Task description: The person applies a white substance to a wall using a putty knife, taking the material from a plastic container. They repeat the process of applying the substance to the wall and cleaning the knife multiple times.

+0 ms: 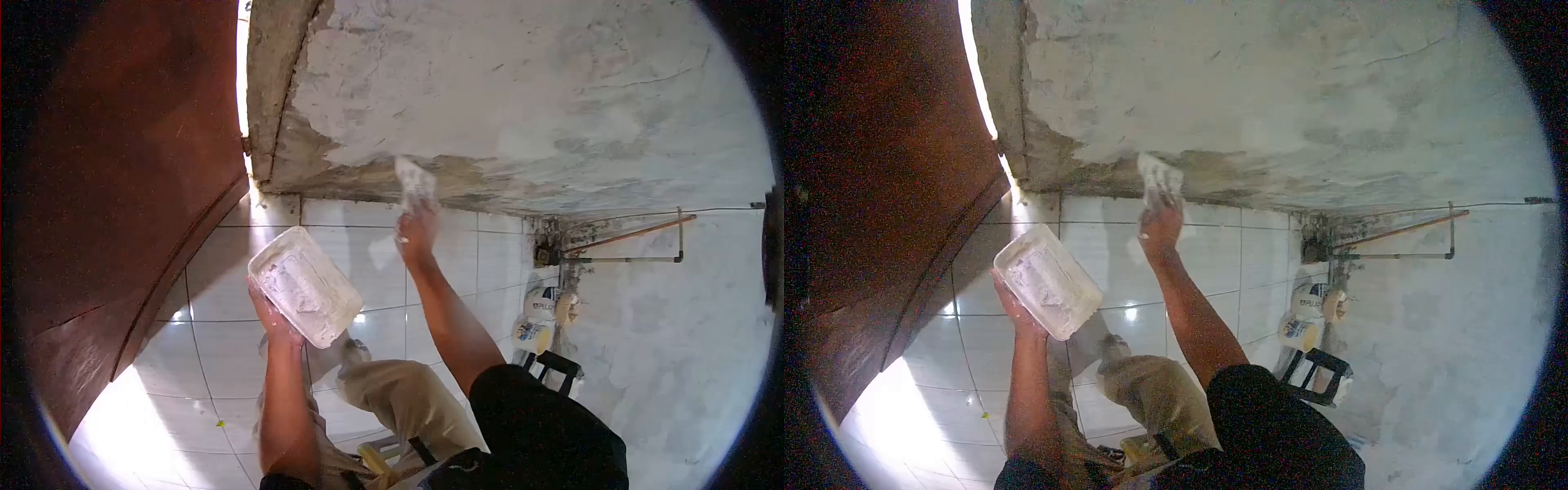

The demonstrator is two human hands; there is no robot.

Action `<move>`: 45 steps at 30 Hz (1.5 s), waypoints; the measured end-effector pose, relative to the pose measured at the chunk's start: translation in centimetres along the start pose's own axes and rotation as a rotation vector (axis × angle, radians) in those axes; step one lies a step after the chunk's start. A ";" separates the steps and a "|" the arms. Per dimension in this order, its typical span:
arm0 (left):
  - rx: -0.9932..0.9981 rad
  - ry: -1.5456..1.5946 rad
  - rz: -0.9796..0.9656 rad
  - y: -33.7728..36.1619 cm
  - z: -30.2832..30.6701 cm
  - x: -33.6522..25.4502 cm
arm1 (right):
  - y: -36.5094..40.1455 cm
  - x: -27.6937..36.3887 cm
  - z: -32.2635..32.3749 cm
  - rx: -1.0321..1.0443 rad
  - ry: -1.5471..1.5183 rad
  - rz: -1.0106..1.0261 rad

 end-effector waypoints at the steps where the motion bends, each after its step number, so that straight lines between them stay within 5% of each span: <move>1: 0.012 -0.004 0.005 -0.4 -0.2 0.6 | -1.3 -0.5 2.3 -0.138 -0.049 -0.020; 2: 0.023 -0.010 0.010 -0.9 -0.4 1.2 | -2.7 -1.1 4.5 -0.278 -0.097 -0.033; 3: 0.052 0.011 0.021 -0.3 -1.4 0.3 | -5.0 1.1 10.2 -0.535 0.208 0.195; 5: 0.029 0.046 0.055 0.5 -1.4 -0.5 | -6.5 0.2 13.2 -0.654 0.264 0.108; 9: 0.038 0.063 0.018 0.7 -1.7 -0.7 | -10.5 0.3 15.1 -0.634 -0.102 -0.015; 15: -0.015 0.036 0.012 0.9 -1.5 -0.8 | -9.5 2.9 8.0 -0.588 0.233 0.231; 23: 0.094 -0.036 0.109 -0.4 0.1 -0.5 | -0.6 0.2 -4.3 -0.141 0.059 0.189; 25: 0.091 -0.038 0.105 -0.2 -0.4 -0.6 | 1.4 -0.3 -5.2 0.436 0.186 0.048; 28: 0.065 0.010 0.092 0.6 -1.3 -0.5 | 3.1 0.4 -0.3 0.294 0.030 -0.087; 29: 0.058 0.041 0.087 0.6 -1.3 -0.3 | 2.2 0.0 1.0 0.336 -0.290 -0.323; 30: 0.042 0.072 0.079 0.6 -1.1 -0.2 | 1.0 0.2 3.0 0.216 -0.371 -0.309; 35: 0.047 0.109 0.090 0.4 -0.5 -0.2 | -7.7 9.8 16.0 -0.568 -0.217 0.222; 37: 0.070 0.098 0.082 0.2 -0.3 -0.2 | -9.1 11.0 15.8 -0.597 -0.209 0.262; 40: 0.073 0.063 0.045 0.1 -0.4 -0.2 | -8.6 8.6 5.2 -0.246 0.070 0.119; 45: 0.026 -0.057 -0.002 -0.5 1.2 0.6 | -2.6 8.4 -0.2 -0.089 0.274 0.317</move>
Point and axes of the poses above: each hand's wrist, its own y-axis away from the middle knuckle, its own z-axis out of the back of the hand, x = y × z, the point moved 2 cm from there along -y, towards the middle knuckle, and after that the axes turned 12 degrees about y, right-handed, at the moved point
